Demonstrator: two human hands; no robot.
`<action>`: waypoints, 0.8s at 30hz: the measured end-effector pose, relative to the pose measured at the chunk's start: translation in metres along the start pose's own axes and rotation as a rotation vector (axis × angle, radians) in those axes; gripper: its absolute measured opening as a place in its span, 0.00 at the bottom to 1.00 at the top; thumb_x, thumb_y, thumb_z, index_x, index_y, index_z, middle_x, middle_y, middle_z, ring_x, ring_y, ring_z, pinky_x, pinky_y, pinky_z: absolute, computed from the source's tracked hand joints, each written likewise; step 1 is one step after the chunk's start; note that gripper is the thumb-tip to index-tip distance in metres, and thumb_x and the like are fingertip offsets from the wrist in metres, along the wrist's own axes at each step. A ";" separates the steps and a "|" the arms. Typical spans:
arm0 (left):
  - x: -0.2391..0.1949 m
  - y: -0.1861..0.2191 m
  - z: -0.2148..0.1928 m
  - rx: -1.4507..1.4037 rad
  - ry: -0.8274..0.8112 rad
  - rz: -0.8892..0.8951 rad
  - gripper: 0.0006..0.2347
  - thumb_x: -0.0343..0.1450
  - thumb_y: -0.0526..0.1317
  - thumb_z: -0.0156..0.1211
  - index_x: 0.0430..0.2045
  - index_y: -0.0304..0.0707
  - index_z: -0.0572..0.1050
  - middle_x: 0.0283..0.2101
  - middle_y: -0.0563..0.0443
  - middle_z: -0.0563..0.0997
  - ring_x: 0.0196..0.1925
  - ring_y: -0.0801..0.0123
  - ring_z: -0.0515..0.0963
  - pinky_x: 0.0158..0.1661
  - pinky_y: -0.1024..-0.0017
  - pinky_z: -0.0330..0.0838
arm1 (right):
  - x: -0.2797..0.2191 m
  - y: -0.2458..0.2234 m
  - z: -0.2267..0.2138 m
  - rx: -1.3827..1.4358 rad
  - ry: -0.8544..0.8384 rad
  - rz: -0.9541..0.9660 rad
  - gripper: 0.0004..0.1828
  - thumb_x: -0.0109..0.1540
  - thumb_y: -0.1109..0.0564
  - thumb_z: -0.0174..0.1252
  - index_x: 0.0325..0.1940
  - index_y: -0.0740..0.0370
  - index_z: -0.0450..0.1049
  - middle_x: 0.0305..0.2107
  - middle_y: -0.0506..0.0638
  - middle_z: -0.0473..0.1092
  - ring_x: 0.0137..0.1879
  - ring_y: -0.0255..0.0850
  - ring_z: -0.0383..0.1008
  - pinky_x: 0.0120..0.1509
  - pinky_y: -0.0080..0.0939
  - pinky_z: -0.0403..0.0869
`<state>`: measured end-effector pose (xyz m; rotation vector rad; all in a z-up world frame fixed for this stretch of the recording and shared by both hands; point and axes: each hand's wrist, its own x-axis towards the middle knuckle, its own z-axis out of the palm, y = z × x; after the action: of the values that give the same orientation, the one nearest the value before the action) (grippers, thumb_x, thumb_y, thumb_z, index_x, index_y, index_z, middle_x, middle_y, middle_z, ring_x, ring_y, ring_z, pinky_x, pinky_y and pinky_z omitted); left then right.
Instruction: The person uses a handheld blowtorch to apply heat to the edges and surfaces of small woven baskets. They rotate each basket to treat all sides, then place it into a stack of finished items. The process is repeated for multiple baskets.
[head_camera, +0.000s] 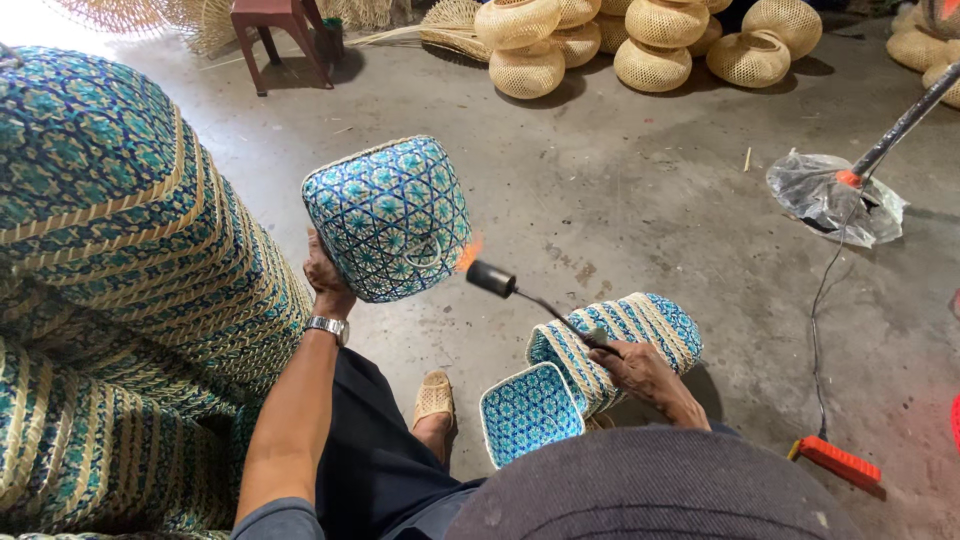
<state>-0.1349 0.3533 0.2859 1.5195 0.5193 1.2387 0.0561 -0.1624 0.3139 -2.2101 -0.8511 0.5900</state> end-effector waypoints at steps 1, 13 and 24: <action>-0.001 0.002 -0.002 0.328 -0.021 0.212 0.23 0.80 0.55 0.40 0.50 0.31 0.71 0.35 0.52 0.85 0.32 0.68 0.83 0.31 0.71 0.80 | 0.000 0.002 0.003 -0.052 0.009 -0.003 0.26 0.63 0.36 0.55 0.37 0.62 0.82 0.14 0.47 0.65 0.21 0.33 0.61 0.24 0.39 0.60; 0.011 0.005 -0.006 -0.417 -0.054 -0.190 0.21 0.79 0.52 0.52 0.25 0.33 0.79 0.29 0.53 0.83 0.25 0.73 0.76 0.27 0.71 0.70 | 0.017 0.008 -0.018 -0.123 0.052 0.012 0.34 0.65 0.30 0.48 0.27 0.62 0.76 0.15 0.45 0.69 0.22 0.35 0.67 0.27 0.38 0.67; 0.011 0.043 -0.004 0.492 -0.162 0.165 0.28 0.80 0.54 0.49 0.14 0.28 0.68 0.13 0.49 0.61 0.18 0.72 0.58 0.22 0.61 0.54 | 0.015 -0.027 -0.037 0.020 -0.006 -0.127 0.32 0.63 0.31 0.52 0.27 0.63 0.77 0.14 0.46 0.68 0.22 0.34 0.65 0.26 0.40 0.65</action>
<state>-0.1459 0.3495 0.3287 2.0934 0.6309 1.1486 0.0783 -0.1524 0.3558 -2.1195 -0.9764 0.5418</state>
